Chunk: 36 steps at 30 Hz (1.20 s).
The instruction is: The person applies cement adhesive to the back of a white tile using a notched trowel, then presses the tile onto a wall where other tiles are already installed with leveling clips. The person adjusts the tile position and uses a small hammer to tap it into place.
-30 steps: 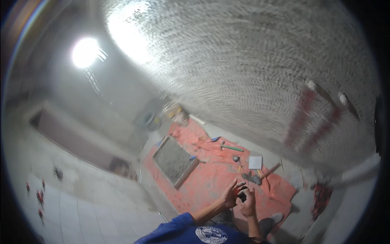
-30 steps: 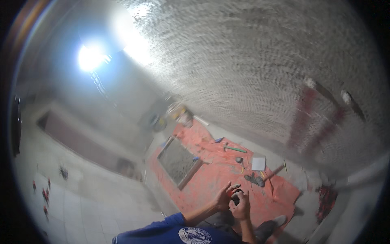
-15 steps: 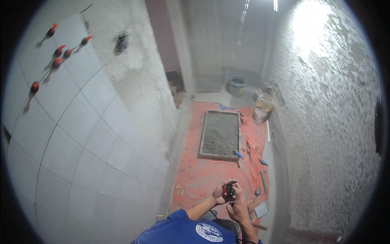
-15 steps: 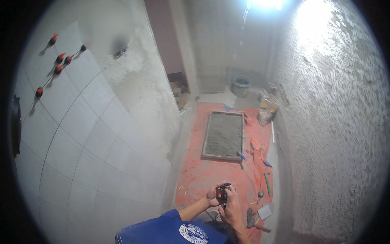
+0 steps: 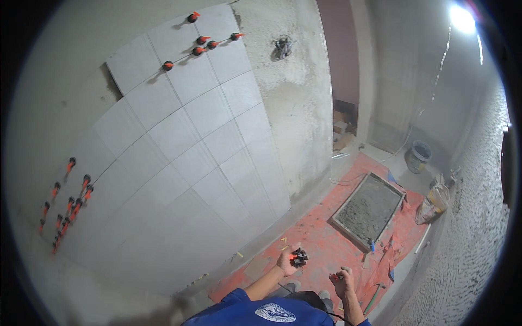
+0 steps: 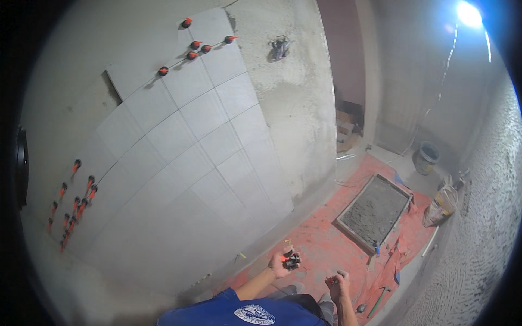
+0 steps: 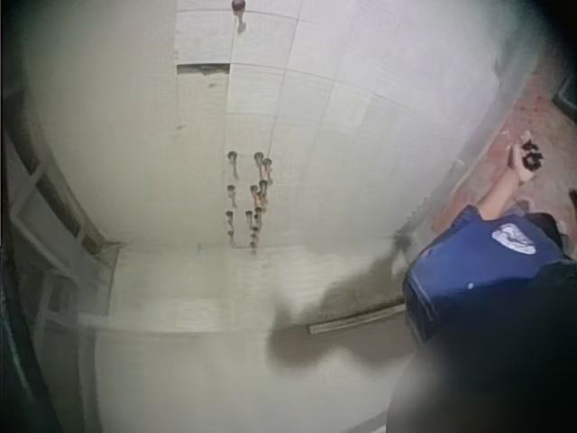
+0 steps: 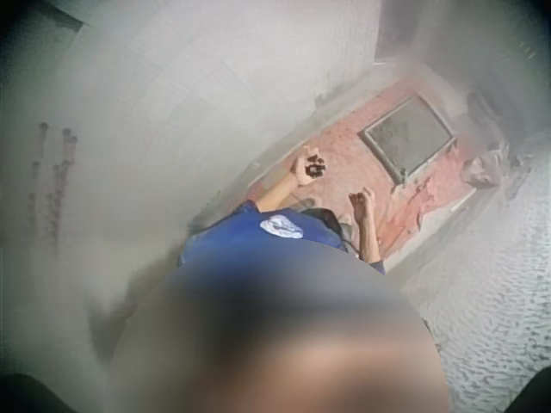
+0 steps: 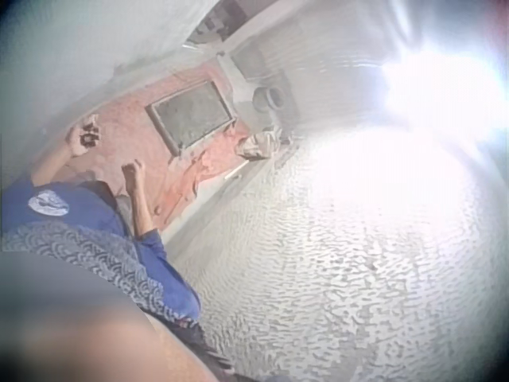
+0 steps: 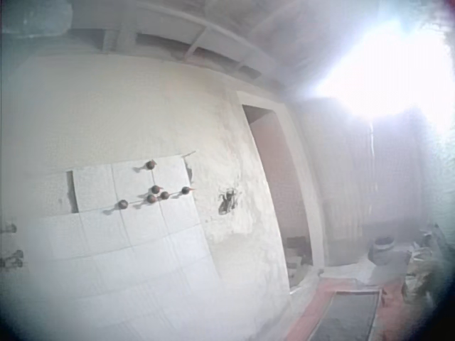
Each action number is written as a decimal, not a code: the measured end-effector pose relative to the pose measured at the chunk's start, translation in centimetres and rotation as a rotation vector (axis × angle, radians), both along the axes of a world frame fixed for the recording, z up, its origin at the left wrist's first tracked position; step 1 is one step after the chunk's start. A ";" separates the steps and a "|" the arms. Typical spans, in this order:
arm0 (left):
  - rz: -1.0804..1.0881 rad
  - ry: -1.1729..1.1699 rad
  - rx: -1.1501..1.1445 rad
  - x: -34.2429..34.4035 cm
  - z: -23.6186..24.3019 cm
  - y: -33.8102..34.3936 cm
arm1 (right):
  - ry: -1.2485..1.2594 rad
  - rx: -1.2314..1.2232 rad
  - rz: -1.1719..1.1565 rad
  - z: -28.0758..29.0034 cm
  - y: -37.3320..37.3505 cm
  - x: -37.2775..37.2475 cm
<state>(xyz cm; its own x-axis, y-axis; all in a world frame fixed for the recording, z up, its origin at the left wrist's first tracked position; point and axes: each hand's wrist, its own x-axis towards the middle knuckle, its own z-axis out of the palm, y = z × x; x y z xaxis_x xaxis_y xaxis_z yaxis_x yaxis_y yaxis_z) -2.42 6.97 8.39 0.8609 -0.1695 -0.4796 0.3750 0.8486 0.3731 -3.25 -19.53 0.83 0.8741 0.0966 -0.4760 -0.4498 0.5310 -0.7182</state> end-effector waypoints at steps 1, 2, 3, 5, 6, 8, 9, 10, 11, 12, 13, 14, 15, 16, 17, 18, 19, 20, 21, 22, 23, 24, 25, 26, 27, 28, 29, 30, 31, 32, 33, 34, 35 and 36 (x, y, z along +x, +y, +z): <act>0.129 0.044 -0.026 -1.3 0.2 -0.1 | -0.201 -0.138 0.097 -0.4 0.3 0.2; 0.210 0.083 -0.038 -2.3 0.5 -0.3 | -0.264 -0.263 0.191 -0.2 0.6 0.4; 0.306 0.100 -0.050 -3.5 0.7 -0.5 | -0.329 -0.216 0.243 0.4 1.1 0.6; 0.415 0.082 -0.032 -5.7 1.5 -0.4 | -0.179 -0.107 0.337 2.8 2.8 2.5; 0.459 0.060 -0.072 -6.6 2.0 -0.1 | -0.206 -0.048 0.395 4.5 3.6 3.1; 0.539 0.031 -0.144 -8.3 2.9 0.7 | -0.248 -0.016 0.507 7.9 5.2 4.5; 0.606 0.039 -0.201 -9.2 3.3 1.0 | -0.278 -0.030 0.568 9.6 5.9 5.0; 0.616 0.003 -0.229 -9.9 3.7 1.4 | -0.270 -0.040 0.583 11.1 6.6 5.3; 0.626 -0.032 -0.256 -10.8 4.1 1.6 | -0.302 -0.014 0.602 12.4 7.3 5.4; 0.649 -0.068 -0.280 -11.6 4.4 1.6 | -0.252 -0.005 0.619 13.5 8.1 5.4; 0.659 -0.061 -0.247 -12.2 4.6 1.6 | -0.235 0.030 0.626 14.5 8.8 5.3; 0.679 -0.054 -0.208 -12.8 4.8 1.6 | -0.251 0.047 0.668 15.4 9.5 4.8; 0.719 0.009 -0.158 -13.2 5.1 1.7 | -0.279 0.067 0.698 16.3 10.4 4.2; 0.727 -0.018 -0.127 -13.7 5.4 1.9 | -0.293 0.055 0.720 17.2 11.3 3.7; 0.755 0.014 -0.085 -14.1 5.8 2.2 | -0.421 0.088 0.779 18.3 12.1 3.4; 0.766 0.030 -0.050 -14.5 6.3 2.5 | -0.524 0.088 0.828 19.5 12.6 2.9; 0.758 0.040 -0.028 -14.8 7.0 3.2 | -0.556 0.024 0.863 20.7 13.0 2.4; 0.707 -0.016 0.018 -15.4 7.9 3.9 | -0.689 0.036 0.867 22.1 13.3 1.8; 0.692 -0.016 0.077 -15.8 8.9 4.4 | -0.781 0.002 0.859 23.5 13.5 1.4; 0.755 -0.105 0.150 -16.2 9.8 4.6 | -0.854 -0.063 0.846 24.9 13.8 0.9; 0.791 -0.163 0.344 -16.4 10.9 4.9 | -0.891 -0.050 0.851 26.1 14.0 0.2; 0.780 -0.271 0.488 -16.7 12.3 5.3 | -0.907 -0.061 0.842 27.2 14.1 -0.7; 0.752 -0.323 0.618 -17.0 13.7 5.6 | -0.887 -0.098 0.827 28.2 14.3 -1.5; 0.707 -0.339 0.783 -17.3 15.2 5.9 | -0.939 -0.079 0.801 29.0 14.5 -2.4; 0.745 -0.393 0.791 -17.7 16.6 5.8 | -0.903 -0.128 0.802 29.7 14.9 -3.4; 0.681 -0.438 0.887 -18.0 18.1 5.8 | -0.903 -0.144 0.798 30.2 15.3 -4.3; 0.621 -0.501 0.977 -18.4 19.5 5.9 | -0.906 -0.157 0.788 30.7 15.6 -5.1; 0.562 -0.571 1.073 -18.7 20.8 6.0 | -0.890 -0.159 0.803 31.0 15.8 -5.8; 0.490 -0.567 1.110 -18.9 21.9 6.1 | -0.875 -0.161 0.812 31.3 16.1 -6.5; 0.419 -0.569 1.154 -19.0 22.8 6.1 | -0.859 -0.166 0.819 31.6 16.3 -7.0; 0.346 -0.573 1.198 -19.1 23.5 6.1 | -0.882 -0.180 0.829 31.8 16.5 -7.4; 0.351 -0.590 1.177 -19.3 24.1 6.2 | -0.905 -0.200 0.838 32.0 16.8 -7.9; 0.355 -0.606 1.157 -19.5 24.4 6.2 | -0.883 -0.273 0.849 32.1 16.9 -8.2; 0.352 -0.615 1.151 -19.7 24.6 6.4 | -0.975 -0.274 0.825 32.2 17.2 -8.7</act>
